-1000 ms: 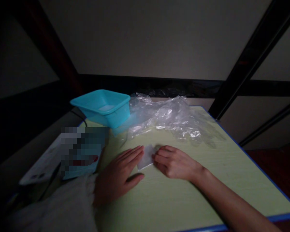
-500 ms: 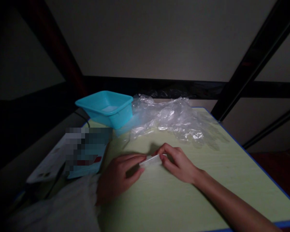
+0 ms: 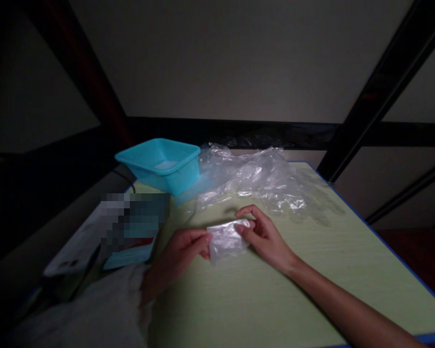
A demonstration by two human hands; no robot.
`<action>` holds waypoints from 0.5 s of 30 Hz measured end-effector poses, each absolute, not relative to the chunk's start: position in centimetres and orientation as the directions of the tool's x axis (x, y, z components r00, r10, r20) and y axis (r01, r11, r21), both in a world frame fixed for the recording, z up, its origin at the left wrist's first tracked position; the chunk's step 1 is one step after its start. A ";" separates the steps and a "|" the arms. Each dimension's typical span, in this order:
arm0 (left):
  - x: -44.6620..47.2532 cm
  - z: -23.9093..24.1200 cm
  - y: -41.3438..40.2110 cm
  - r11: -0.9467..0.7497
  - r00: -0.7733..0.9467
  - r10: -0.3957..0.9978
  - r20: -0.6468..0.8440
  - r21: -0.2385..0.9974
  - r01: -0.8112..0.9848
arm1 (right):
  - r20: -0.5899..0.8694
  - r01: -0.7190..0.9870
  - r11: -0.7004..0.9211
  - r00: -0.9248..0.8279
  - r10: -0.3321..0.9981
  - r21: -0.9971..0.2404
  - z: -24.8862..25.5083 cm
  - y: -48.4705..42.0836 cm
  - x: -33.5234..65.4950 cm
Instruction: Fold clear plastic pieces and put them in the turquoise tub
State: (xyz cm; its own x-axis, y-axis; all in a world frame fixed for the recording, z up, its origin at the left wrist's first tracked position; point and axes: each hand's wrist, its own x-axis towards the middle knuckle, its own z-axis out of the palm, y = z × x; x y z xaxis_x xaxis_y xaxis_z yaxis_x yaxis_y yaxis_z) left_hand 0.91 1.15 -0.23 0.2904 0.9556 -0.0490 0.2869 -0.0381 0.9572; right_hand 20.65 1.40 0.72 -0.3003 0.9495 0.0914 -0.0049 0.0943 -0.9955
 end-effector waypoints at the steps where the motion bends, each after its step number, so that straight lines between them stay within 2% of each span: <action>1: 0.8 -0.5 1.3 -0.020 0.291 0.955 -0.060 0.964 0.264 | 0.079 -0.032 0.072 -0.313 0.947 -0.997 0.8 1.4 20.6; 5: 0.6 -1.3 1.7 0.021 0.264 0.961 -0.087 0.970 0.243 | 0.076 -0.087 0.048 -0.359 0.930 -0.995 0.8 1.3 20.3; 12: 0.4 -0.8 1.4 0.032 0.274 0.958 -0.089 0.978 0.205 | 0.066 -0.026 0.060 -0.325 0.943 -0.998 0.3 1.3 20.4; 15: 0.5 -0.6 1.3 0.023 0.262 0.963 -0.059 0.990 0.136 | 0.091 -0.012 0.092 -0.281 0.955 -0.996 0.3 1.4 20.3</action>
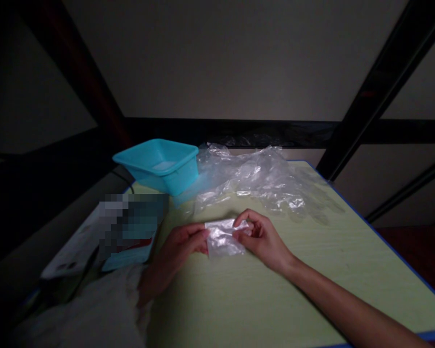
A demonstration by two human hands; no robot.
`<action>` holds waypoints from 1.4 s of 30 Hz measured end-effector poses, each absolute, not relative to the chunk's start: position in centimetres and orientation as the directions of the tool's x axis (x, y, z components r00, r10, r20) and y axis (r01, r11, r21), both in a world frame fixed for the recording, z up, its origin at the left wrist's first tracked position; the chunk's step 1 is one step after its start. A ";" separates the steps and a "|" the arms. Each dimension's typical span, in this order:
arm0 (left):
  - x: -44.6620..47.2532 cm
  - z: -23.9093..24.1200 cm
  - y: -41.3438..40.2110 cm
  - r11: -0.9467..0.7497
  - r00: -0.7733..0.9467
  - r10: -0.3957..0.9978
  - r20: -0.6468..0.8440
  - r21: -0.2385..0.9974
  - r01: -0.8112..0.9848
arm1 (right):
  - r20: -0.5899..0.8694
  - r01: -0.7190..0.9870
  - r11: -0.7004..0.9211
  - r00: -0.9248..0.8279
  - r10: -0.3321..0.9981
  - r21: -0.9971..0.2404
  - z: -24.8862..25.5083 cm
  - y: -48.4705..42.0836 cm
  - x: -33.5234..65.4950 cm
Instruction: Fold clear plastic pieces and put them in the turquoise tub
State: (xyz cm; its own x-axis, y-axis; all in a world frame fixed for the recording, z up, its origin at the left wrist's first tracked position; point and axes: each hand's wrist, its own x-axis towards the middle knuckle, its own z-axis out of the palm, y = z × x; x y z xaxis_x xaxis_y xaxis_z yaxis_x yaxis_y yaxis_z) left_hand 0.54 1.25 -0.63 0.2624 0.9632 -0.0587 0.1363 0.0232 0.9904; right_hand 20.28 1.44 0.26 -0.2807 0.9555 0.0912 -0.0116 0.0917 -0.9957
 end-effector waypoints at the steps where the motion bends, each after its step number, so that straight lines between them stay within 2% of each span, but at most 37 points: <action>1: 0.6 -0.6 1.2 0.012 0.253 0.967 -0.036 0.995 0.095 | 0.099 -0.009 0.100 -0.268 0.958 -0.995 0.3 1.5 20.2; 5: 0.7 -0.4 1.0 -0.078 0.230 0.971 0.071 0.997 0.021 | 0.101 0.020 0.108 -0.216 0.971 -0.994 0.3 1.7 20.2; 12: 0.5 0.1 1.0 -0.162 0.264 0.961 0.088 0.949 0.272 | 0.126 0.129 0.161 -0.246 0.961 -0.978 0.0 1.6 20.5; 19: 0.5 -0.1 1.1 0.016 0.199 0.978 -0.068 0.967 0.255 | 0.083 0.157 0.130 -0.278 0.957 -0.979 -0.6 1.7 20.6; 31: 0.6 1.2 0.6 0.079 0.200 0.971 -0.130 0.967 0.243 | 0.057 0.041 0.071 -0.273 0.960 -0.997 -0.6 1.6 20.7; 42: 0.9 1.4 0.5 0.089 0.206 0.969 -0.137 0.970 0.226 | 0.076 0.096 0.112 -0.320 0.944 -0.989 -0.4 1.7 21.0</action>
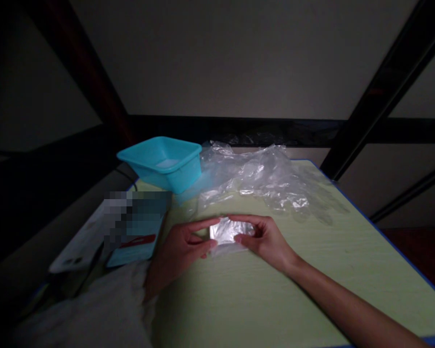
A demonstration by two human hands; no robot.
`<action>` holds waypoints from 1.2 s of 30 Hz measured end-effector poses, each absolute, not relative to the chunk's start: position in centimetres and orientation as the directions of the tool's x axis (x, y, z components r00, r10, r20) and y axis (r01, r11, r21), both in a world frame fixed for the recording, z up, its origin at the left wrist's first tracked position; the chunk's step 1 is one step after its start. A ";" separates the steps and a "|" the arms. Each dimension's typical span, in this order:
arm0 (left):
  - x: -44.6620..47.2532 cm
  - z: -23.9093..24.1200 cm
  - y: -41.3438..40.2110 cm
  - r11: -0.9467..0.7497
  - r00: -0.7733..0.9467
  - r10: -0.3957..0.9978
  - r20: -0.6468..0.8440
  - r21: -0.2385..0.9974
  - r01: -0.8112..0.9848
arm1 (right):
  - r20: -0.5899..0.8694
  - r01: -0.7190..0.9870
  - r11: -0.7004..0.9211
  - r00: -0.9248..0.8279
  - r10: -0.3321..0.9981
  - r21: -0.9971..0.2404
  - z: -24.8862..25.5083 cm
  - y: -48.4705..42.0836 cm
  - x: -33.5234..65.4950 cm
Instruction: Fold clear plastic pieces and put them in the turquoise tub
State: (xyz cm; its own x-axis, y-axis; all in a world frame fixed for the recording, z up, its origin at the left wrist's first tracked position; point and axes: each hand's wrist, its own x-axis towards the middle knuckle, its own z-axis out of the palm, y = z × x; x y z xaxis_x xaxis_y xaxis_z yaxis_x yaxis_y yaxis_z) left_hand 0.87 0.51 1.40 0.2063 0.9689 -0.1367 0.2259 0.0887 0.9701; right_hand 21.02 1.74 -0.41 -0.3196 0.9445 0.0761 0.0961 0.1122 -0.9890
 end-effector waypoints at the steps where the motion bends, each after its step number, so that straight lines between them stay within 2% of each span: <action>1: 0.9 1.4 0.5 0.089 0.208 0.969 -0.137 0.970 0.225 | 0.075 0.103 0.113 -0.321 0.944 -0.988 -0.4 1.8 21.1; 9: 0.8 1.3 0.4 0.084 0.247 0.961 -0.122 0.984 0.158 | 0.103 0.183 0.169 -0.324 0.940 -0.968 0.0 1.9 21.3; 25: 0.9 1.7 1.0 -0.012 0.105 0.994 0.009 1.000 0.026 | 0.116 0.097 0.143 -0.246 0.962 -0.985 2.7 3.7 18.5; 27: 0.8 1.9 1.2 -0.071 0.037 0.997 0.072 0.997 -0.018 | 0.117 0.065 0.134 -0.218 0.969 -0.989 2.4 4.1 18.4; 30: 0.3 2.1 2.2 -0.166 -0.159 0.977 0.140 0.973 -0.160 | 0.113 0.041 0.122 -0.169 0.979 -0.992 1.7 4.4 18.7; 33: -0.7 1.8 4.2 -0.229 -0.341 0.934 0.108 0.913 -0.337 | 0.086 0.038 0.094 -0.165 0.983 -0.995 1.2 4.2 19.3; 36: -2.5 1.0 6.5 -0.260 -0.387 0.917 0.093 0.877 -0.405 | 0.075 0.023 0.080 -0.158 0.985 -0.997 1.0 3.9 19.6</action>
State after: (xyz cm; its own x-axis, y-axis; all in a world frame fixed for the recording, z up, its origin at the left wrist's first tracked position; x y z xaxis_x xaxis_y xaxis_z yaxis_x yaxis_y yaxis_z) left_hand -2.46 6.47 1.01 -0.3873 0.9173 0.0926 -0.4053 -0.2595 0.8766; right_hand 19.61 3.89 0.99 -0.1582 0.9846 0.0750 0.0227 0.0796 -0.9966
